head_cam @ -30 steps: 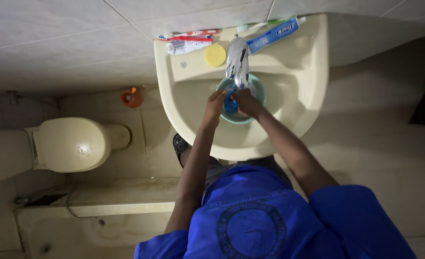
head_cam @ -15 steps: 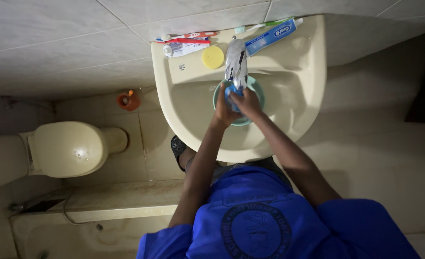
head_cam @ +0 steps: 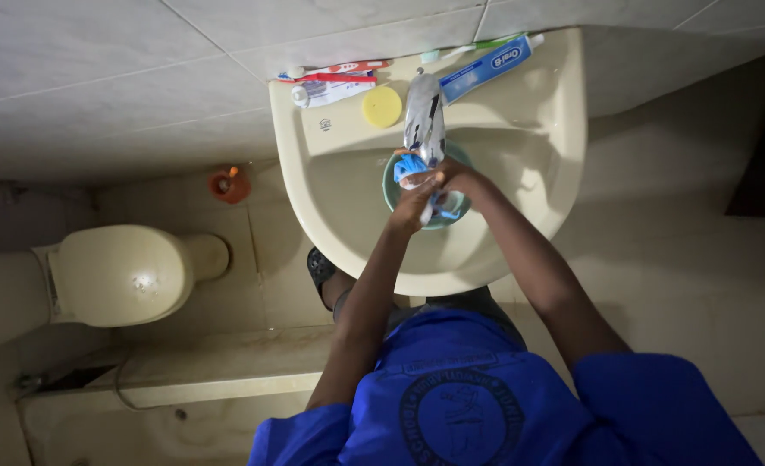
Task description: Cleaning and scrubbing the surfaces of a toilet using a sponge and a cloth.
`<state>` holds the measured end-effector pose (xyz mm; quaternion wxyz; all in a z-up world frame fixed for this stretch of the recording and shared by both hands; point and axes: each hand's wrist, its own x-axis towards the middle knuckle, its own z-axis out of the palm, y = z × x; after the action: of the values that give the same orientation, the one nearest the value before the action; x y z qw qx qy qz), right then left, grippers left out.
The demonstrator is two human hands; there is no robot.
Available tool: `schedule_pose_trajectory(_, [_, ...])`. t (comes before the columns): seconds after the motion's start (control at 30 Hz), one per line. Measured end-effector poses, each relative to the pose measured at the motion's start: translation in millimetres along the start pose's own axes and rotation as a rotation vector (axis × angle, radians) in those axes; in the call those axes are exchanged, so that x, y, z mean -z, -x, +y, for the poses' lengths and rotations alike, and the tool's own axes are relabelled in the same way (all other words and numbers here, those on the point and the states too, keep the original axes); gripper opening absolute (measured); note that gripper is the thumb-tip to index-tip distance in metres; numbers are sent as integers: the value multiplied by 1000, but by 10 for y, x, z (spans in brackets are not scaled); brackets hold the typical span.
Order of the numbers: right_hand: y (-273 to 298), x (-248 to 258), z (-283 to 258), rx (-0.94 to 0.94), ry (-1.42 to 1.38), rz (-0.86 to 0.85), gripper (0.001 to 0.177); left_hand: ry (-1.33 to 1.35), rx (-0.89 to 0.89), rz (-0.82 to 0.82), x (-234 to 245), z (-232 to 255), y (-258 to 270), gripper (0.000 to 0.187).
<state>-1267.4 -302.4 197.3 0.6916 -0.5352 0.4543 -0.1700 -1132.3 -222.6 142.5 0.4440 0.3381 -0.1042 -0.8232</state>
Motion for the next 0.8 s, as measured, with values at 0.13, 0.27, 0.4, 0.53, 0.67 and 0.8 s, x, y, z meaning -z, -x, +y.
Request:
schedule_pose_trajectory(0.13, [254,63,-658,42,-83,-182,59,-217,48,80,-548,418,245,40])
schedule_pose_trajectory(0.27, [318,-9,-809,207,-102,-233,47,-296,182,39,-390,399,91,30])
schedule_pose_trajectory(0.4, [280,-80,-795,306,-15,-33,39,-575,355,112,-373,557,-16,29])
schedule_pose_trajectory(0.53, [180,-267,-617,329,-163,102,34,-657,193,92,216,282,-308,38])
schedule_pose_trajectory(0.67, [111,-341,-487,237,-239,255,32,-1276,-11,169,403,-5,-413,45])
schedule_pose_trajectory(0.8, [-187,-408,179,356,120,382,36,-1213,-449,114,167,29,-150,41])
